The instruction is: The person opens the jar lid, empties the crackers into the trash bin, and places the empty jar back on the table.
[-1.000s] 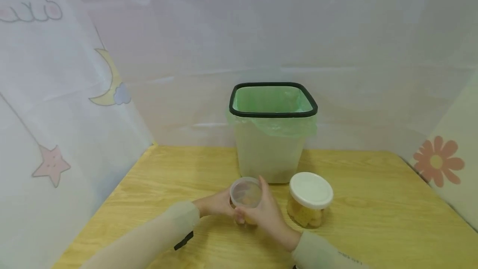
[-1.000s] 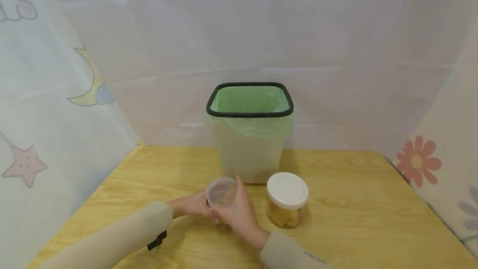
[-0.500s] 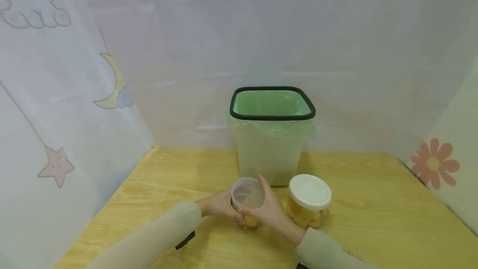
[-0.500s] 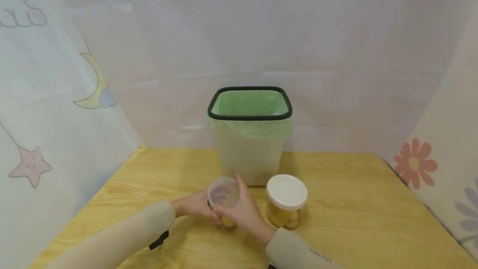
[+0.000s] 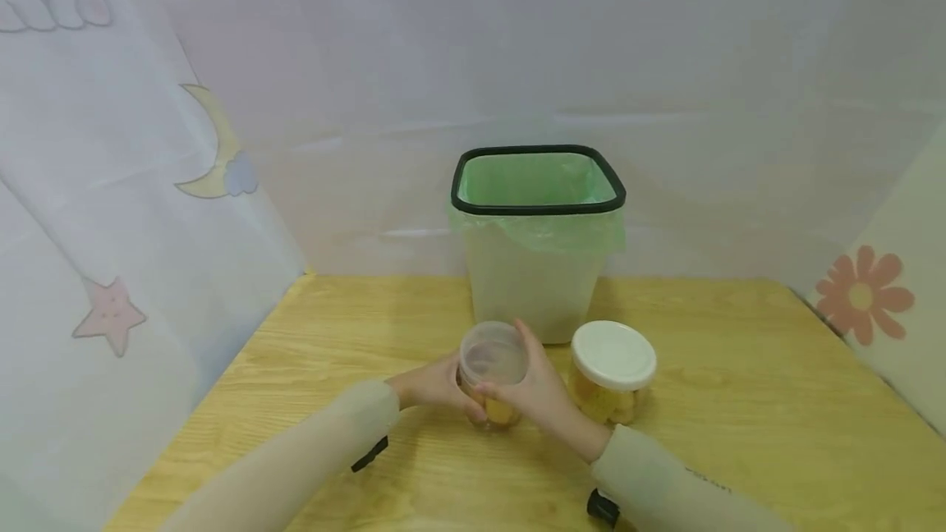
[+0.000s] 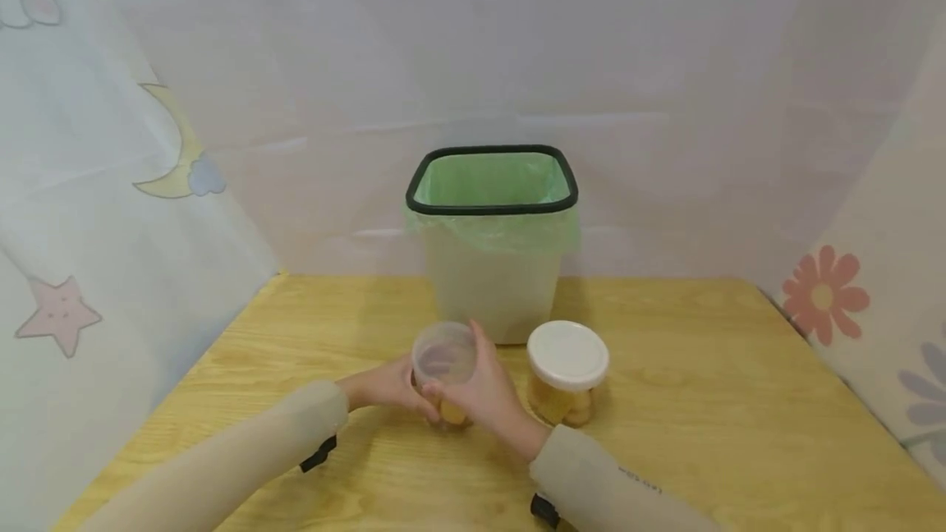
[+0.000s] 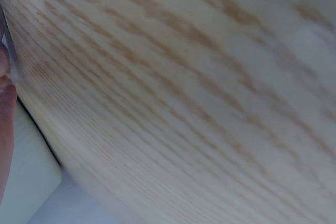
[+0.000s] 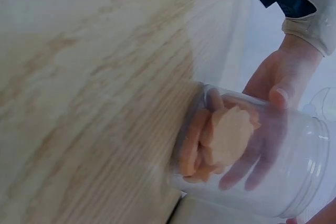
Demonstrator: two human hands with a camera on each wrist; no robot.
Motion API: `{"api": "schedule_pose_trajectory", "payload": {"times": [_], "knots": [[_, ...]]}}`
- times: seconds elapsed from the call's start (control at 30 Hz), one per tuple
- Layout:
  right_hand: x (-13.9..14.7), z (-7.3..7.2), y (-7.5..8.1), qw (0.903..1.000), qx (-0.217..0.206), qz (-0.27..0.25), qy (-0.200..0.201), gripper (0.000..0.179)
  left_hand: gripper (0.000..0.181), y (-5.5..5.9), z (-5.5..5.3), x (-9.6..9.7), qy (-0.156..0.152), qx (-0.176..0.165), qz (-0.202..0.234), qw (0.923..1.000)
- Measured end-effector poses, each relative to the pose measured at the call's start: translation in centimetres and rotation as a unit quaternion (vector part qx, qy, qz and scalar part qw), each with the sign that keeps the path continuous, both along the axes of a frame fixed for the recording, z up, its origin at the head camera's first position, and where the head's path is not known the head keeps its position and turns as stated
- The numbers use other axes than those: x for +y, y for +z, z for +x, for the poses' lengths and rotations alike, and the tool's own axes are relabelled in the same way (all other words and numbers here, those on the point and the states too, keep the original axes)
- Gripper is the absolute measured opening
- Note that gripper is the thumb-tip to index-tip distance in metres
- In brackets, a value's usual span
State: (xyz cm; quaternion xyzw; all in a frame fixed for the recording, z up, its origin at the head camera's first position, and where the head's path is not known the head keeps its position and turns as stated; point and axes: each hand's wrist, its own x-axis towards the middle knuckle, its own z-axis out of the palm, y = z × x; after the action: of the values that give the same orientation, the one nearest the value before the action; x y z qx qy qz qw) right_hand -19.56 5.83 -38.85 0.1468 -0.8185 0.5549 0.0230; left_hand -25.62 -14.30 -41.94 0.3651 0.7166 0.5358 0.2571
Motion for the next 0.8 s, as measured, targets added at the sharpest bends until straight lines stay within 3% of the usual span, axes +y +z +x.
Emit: {"api": "schedule_pose_trajectory", "payload": {"times": [0.37, 0.63, 0.8], "knots": [[1.1, 1.6, 2.2, 0.9997, 0.001, 0.021, -0.01, 0.107, 0.104, 0.5, 0.6, 0.3, 0.034, 0.003, -0.047, 0.9983], [2.3, 2.6, 3.4, 0.9998, -0.006, 0.013, -0.012, 0.107, 0.107, 0.2, 0.7, 0.4, 0.031, -0.047, -0.029, 0.998], [3.0, 2.9, 4.1, 0.9998, 0.0, 0.008, -0.018, 0.106, 0.105, 0.2, 0.7, 0.1, 0.035, -0.054, -0.022, 0.9977]]}}
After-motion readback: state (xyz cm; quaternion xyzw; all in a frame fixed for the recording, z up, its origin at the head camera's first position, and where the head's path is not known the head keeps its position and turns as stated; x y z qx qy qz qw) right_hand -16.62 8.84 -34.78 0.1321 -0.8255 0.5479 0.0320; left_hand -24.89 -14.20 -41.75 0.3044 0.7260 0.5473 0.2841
